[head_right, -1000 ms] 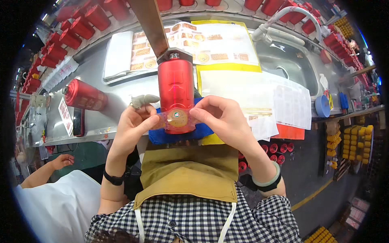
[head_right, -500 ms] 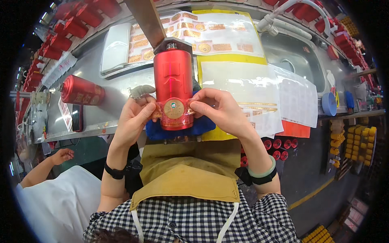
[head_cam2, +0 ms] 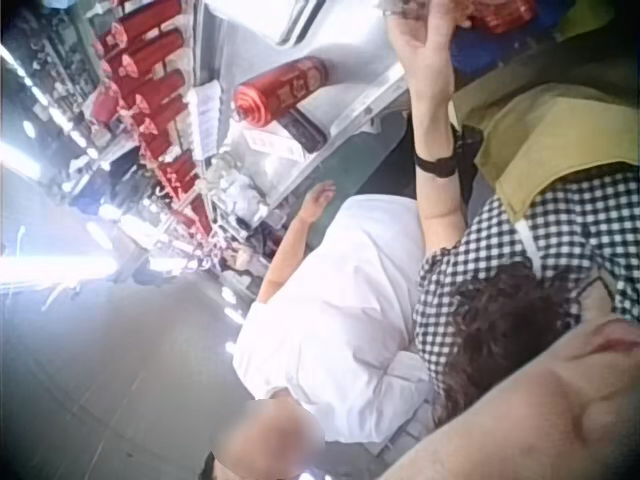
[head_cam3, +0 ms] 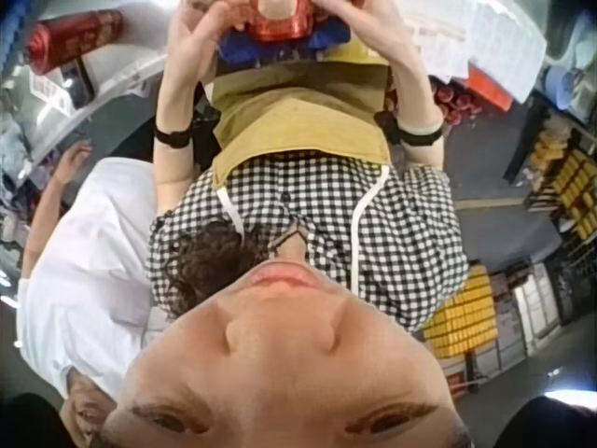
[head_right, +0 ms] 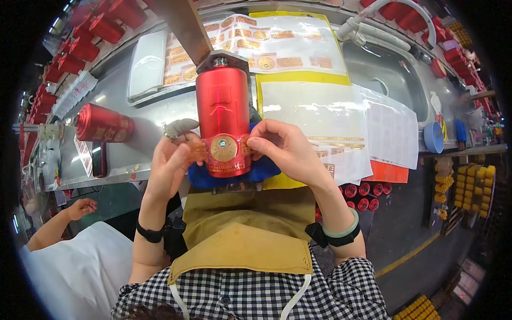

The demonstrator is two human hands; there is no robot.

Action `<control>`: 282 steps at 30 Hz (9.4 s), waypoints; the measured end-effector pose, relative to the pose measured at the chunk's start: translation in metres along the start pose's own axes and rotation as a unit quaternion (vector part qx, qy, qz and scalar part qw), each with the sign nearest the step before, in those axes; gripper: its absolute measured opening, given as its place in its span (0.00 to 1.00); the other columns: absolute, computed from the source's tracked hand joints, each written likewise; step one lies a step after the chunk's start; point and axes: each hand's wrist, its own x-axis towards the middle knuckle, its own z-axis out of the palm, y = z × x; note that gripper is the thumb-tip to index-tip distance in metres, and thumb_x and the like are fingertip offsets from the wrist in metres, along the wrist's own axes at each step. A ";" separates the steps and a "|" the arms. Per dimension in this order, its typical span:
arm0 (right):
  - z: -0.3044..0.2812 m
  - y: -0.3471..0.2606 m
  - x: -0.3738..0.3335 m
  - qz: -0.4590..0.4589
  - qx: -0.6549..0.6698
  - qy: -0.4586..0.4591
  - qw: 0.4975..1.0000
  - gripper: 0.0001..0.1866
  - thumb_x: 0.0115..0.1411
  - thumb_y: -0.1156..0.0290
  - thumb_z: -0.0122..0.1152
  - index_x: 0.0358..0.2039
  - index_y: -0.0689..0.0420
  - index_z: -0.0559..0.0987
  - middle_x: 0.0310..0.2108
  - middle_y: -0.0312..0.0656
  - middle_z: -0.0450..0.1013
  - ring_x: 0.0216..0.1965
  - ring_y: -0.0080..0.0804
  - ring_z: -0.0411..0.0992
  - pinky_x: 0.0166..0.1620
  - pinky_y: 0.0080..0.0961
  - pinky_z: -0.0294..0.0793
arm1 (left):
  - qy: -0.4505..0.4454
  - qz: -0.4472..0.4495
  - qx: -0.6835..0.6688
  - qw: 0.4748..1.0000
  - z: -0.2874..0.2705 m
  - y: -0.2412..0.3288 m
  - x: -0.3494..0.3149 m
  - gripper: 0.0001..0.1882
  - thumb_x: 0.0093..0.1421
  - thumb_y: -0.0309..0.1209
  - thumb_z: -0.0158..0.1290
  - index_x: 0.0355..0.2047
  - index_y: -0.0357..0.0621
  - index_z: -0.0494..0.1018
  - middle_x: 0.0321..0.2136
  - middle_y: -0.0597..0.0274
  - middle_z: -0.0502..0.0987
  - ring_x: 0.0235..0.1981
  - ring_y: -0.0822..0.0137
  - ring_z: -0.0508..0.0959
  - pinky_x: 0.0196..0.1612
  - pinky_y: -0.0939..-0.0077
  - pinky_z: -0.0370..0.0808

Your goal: Applying decorative labels to red cylindrical canisters.

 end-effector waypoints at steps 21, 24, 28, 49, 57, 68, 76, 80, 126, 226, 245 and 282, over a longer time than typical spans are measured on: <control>0.005 0.001 0.000 0.004 0.011 0.014 1.000 0.09 0.67 0.70 0.59 0.39 0.64 0.76 0.34 0.39 0.77 0.37 0.23 0.75 0.40 0.22 0.77 | 0.038 0.023 0.107 0.993 0.006 -0.001 0.000 0.18 0.62 0.22 0.59 0.52 0.36 0.68 0.36 0.60 0.77 0.37 0.70 0.77 0.40 0.74 0.75; 0.004 -0.002 0.000 0.002 0.001 0.012 1.000 0.09 0.67 0.71 0.59 0.39 0.64 0.76 0.34 0.40 0.77 0.37 0.23 0.75 0.40 0.22 0.77 | 0.046 0.021 0.118 0.992 0.007 -0.001 0.000 0.19 0.62 0.22 0.59 0.52 0.36 0.68 0.37 0.61 0.77 0.37 0.71 0.77 0.39 0.74 0.75; 0.005 -0.006 0.000 0.012 -0.020 0.014 1.000 0.09 0.67 0.71 0.59 0.38 0.65 0.77 0.34 0.39 0.77 0.36 0.23 0.75 0.40 0.22 0.77 | 0.049 0.021 0.114 0.992 0.007 -0.002 0.000 0.19 0.62 0.22 0.59 0.52 0.36 0.68 0.37 0.61 0.77 0.37 0.71 0.77 0.39 0.75 0.75; 0.004 -0.002 0.001 0.005 -0.013 0.018 1.000 0.09 0.66 0.71 0.60 0.38 0.66 0.77 0.33 0.39 0.77 0.35 0.22 0.75 0.40 0.22 0.77 | 0.057 0.018 0.121 0.991 0.008 -0.001 0.001 0.20 0.61 0.23 0.60 0.52 0.37 0.69 0.35 0.63 0.77 0.37 0.72 0.77 0.38 0.76 0.75; 0.004 -0.001 0.000 0.004 -0.009 0.014 1.000 0.09 0.66 0.71 0.60 0.38 0.66 0.77 0.33 0.39 0.77 0.35 0.22 0.75 0.40 0.22 0.77 | 0.059 0.015 0.123 0.990 0.009 -0.001 -0.001 0.18 0.61 0.23 0.60 0.51 0.37 0.70 0.35 0.64 0.77 0.36 0.72 0.77 0.38 0.76 0.74; 0.003 -0.008 0.002 0.015 -0.027 0.029 0.999 0.09 0.64 0.72 0.62 0.40 0.65 0.76 0.33 0.39 0.77 0.35 0.23 0.76 0.39 0.22 0.77 | 0.066 0.010 0.151 0.986 0.009 0.001 0.001 0.21 0.61 0.21 0.57 0.55 0.38 0.68 0.38 0.62 0.76 0.38 0.72 0.76 0.39 0.77 0.71; -0.012 -0.021 -0.003 0.020 -0.322 0.153 0.934 0.15 0.55 0.73 0.70 0.41 0.63 0.78 0.32 0.42 0.77 0.29 0.28 0.77 0.34 0.26 0.77 | 0.064 0.047 0.171 0.982 -0.005 -0.012 0.001 0.23 0.64 0.18 0.52 0.58 0.35 0.64 0.46 0.58 0.73 0.47 0.69 0.75 0.51 0.73 0.73; -0.035 -0.029 0.003 -0.036 -0.376 0.195 0.905 0.12 0.54 0.74 0.70 0.38 0.63 0.79 0.30 0.44 0.77 0.27 0.31 0.76 0.33 0.27 0.76 | 0.124 0.097 0.253 0.954 -0.005 -0.011 -0.003 0.37 0.57 0.29 0.66 0.62 0.33 0.61 0.56 0.49 0.71 0.58 0.60 0.72 0.62 0.66 0.66; 0.023 -0.033 -0.038 -0.270 -0.288 0.087 0.915 0.23 0.51 0.88 0.58 0.48 0.56 0.71 0.38 0.40 0.72 0.41 0.32 0.76 0.47 0.30 0.75 | 0.020 0.225 0.492 0.841 0.009 -0.031 0.004 0.57 0.40 0.35 0.74 0.67 0.33 0.55 0.55 0.45 0.72 0.58 0.49 0.71 0.61 0.60 0.67; 0.027 -0.008 -0.008 0.063 -0.041 0.142 0.987 0.16 0.64 0.66 0.65 0.47 0.61 0.74 0.33 0.28 0.67 0.34 0.13 0.63 0.39 0.13 0.63 | -0.015 0.073 0.211 0.975 0.014 -0.001 0.014 0.43 0.56 0.26 0.62 0.69 0.34 0.53 0.65 0.49 0.63 0.68 0.59 0.60 0.69 0.64 0.54; 0.027 -0.010 -0.006 0.059 -0.030 0.136 0.988 0.17 0.63 0.65 0.67 0.45 0.60 0.73 0.32 0.27 0.67 0.32 0.12 0.61 0.36 0.13 0.62 | -0.023 0.094 0.215 0.972 0.013 -0.003 0.019 0.45 0.54 0.28 0.63 0.69 0.33 0.53 0.64 0.47 0.65 0.67 0.59 0.62 0.69 0.64 0.54; 0.026 -0.006 -0.028 -0.038 -0.034 0.270 0.962 0.14 0.68 0.71 0.52 0.52 0.61 0.70 0.37 0.35 0.69 0.37 0.19 0.65 0.44 0.19 0.68 | 0.010 0.038 0.148 0.988 0.032 -0.001 0.011 0.42 0.61 0.25 0.59 0.70 0.36 0.49 0.65 0.46 0.63 0.65 0.58 0.64 0.67 0.61 0.61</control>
